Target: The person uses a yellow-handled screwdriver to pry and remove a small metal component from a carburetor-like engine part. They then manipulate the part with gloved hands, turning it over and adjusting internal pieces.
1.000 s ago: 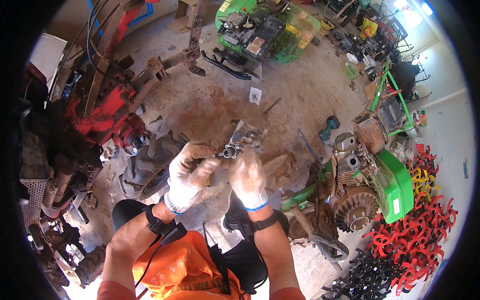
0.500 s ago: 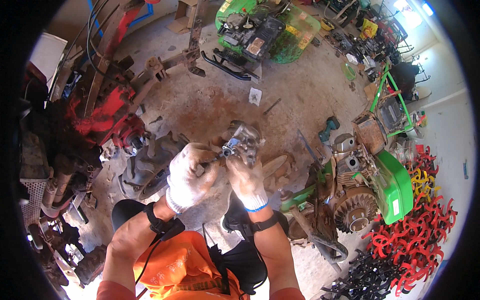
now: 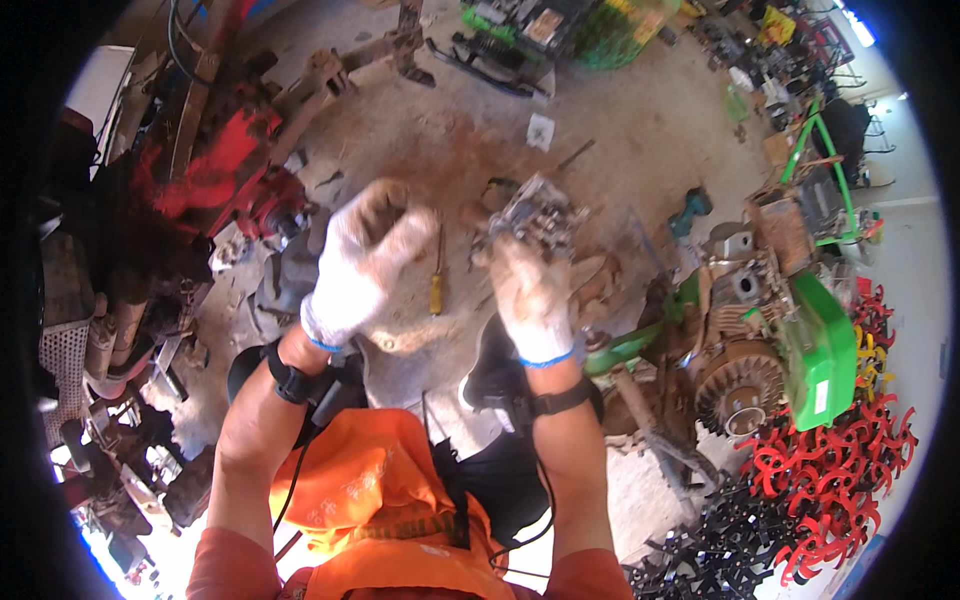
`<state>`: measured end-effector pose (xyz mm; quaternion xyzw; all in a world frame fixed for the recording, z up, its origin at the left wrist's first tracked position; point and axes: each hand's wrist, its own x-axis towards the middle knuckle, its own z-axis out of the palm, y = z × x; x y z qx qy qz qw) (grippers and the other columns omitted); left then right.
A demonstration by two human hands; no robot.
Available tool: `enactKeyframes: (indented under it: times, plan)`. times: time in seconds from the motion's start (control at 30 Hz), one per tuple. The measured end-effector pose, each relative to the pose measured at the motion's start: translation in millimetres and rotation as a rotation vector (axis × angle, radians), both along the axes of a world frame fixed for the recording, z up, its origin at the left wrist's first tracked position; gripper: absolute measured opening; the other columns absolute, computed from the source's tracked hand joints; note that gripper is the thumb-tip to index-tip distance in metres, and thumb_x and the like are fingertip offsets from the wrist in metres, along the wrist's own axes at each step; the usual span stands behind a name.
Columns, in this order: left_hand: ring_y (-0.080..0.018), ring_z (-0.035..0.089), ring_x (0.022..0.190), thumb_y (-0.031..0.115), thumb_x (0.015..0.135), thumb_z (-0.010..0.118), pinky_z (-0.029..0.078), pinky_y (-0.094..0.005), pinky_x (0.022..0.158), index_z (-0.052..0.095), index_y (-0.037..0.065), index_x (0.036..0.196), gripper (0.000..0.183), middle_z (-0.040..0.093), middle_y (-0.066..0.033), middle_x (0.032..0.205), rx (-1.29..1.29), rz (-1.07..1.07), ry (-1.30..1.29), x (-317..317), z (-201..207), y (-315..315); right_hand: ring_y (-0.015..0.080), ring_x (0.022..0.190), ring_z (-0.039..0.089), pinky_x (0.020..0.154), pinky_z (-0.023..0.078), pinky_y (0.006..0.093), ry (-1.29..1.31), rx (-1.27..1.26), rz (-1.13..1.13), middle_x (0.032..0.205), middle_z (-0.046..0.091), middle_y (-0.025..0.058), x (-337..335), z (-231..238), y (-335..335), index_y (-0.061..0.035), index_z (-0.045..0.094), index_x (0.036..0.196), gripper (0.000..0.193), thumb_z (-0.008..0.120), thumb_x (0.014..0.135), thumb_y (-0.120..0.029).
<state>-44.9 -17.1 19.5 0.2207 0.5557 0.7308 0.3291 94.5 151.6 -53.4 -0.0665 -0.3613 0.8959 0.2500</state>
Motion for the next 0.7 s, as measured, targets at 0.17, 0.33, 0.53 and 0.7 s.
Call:
enactKeyframes:
  times: [0.17, 0.33, 0.53, 0.7]
  plan:
    - [-0.0117, 0.066, 0.097, 0.018, 0.104, 0.074, 0.056, -0.0320, 0.090, 0.073, -0.005, 0.118, 0.027, 0.077, -0.0067, 0.105, -0.255, -0.169, 0.177, -4.2, -6.0, -3.4, 0.0284, 0.127, 0.069, 0.098, 0.060, 0.0368, -0.144, 0.053, -0.066, 0.139, 0.070, 0.0154, -3.9, 12.2, -5.2, -0.0010, 0.061, 0.146, 0.045, 0.071, 0.101, 0.001]
    - [-0.0114, 0.065, 0.096, 0.017, 0.107, 0.071, 0.056, -0.0301, 0.087, 0.071, -0.005, 0.127, 0.030, 0.075, -0.0053, 0.107, -0.276, -0.258, 0.181, 1.9, -8.4, -0.8, 0.0223, 0.128, 0.066, 0.113, 0.051, 0.0336, -0.283, 0.094, -0.110, 0.143, 0.068, 0.0157, -9.3, 15.7, -16.1, 0.0048, 0.059, 0.147, 0.041, 0.063, 0.106, -0.005]
    - [-0.0092, 0.064, 0.094, 0.016, 0.108, 0.070, 0.055, -0.0279, 0.085, 0.069, -0.004, 0.132, 0.031, 0.074, -0.0044, 0.109, -0.247, -0.289, 0.049, 9.1, -14.0, -0.6, 0.0238, 0.122, 0.072, 0.107, 0.058, 0.0349, -0.263, 0.030, -0.116, 0.139, 0.072, 0.0201, -15.5, 18.3, -18.5, 0.0063, 0.065, 0.140, 0.043, 0.074, 0.098, 0.004]
    - [-0.0082, 0.062, 0.090, 0.017, 0.108, 0.071, 0.053, -0.0266, 0.080, 0.071, -0.004, 0.129, 0.029, 0.073, -0.0028, 0.105, -0.271, -0.288, 0.071, 15.4, -14.4, 2.1, 0.0244, 0.120, 0.073, 0.107, 0.059, 0.0367, -0.312, 0.085, -0.116, 0.136, 0.073, 0.0195, -12.5, 20.4, -21.1, 0.0066, 0.065, 0.140, 0.041, 0.071, 0.100, 0.002]
